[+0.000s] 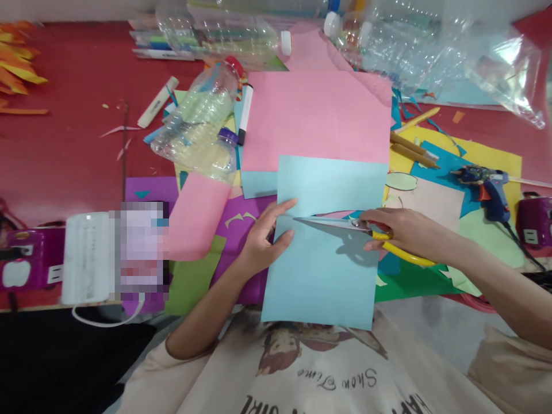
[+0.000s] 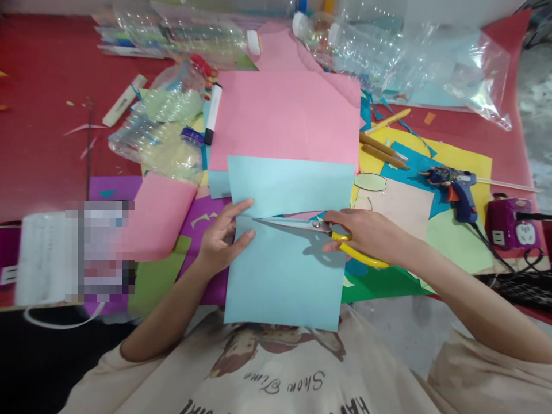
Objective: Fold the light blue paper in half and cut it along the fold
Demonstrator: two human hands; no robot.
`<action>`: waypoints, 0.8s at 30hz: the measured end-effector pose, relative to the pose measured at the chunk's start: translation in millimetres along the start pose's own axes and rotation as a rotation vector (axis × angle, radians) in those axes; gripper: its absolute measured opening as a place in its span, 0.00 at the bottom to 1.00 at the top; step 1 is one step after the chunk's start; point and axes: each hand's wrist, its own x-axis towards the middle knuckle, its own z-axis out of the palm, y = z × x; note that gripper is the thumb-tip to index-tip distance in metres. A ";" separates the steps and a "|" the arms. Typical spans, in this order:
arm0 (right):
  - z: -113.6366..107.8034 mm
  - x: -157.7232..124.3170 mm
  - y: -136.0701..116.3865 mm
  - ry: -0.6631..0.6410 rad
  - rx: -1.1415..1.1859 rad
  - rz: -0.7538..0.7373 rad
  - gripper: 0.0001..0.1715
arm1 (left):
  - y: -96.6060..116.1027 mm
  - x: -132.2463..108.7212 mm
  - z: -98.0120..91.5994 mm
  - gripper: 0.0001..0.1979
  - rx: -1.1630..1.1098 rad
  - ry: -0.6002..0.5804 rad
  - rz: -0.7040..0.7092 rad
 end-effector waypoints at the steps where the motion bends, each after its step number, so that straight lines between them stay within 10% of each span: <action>1: -0.1 0.5 -1.3 0.000 -0.002 -0.003 0.23 | 1.0 0.2 0.0 0.24 0.006 -0.003 -0.004; 24: 2.1 -2.0 -0.8 0.009 0.025 0.015 0.24 | 9.6 2.4 0.8 0.20 -0.191 0.087 -0.083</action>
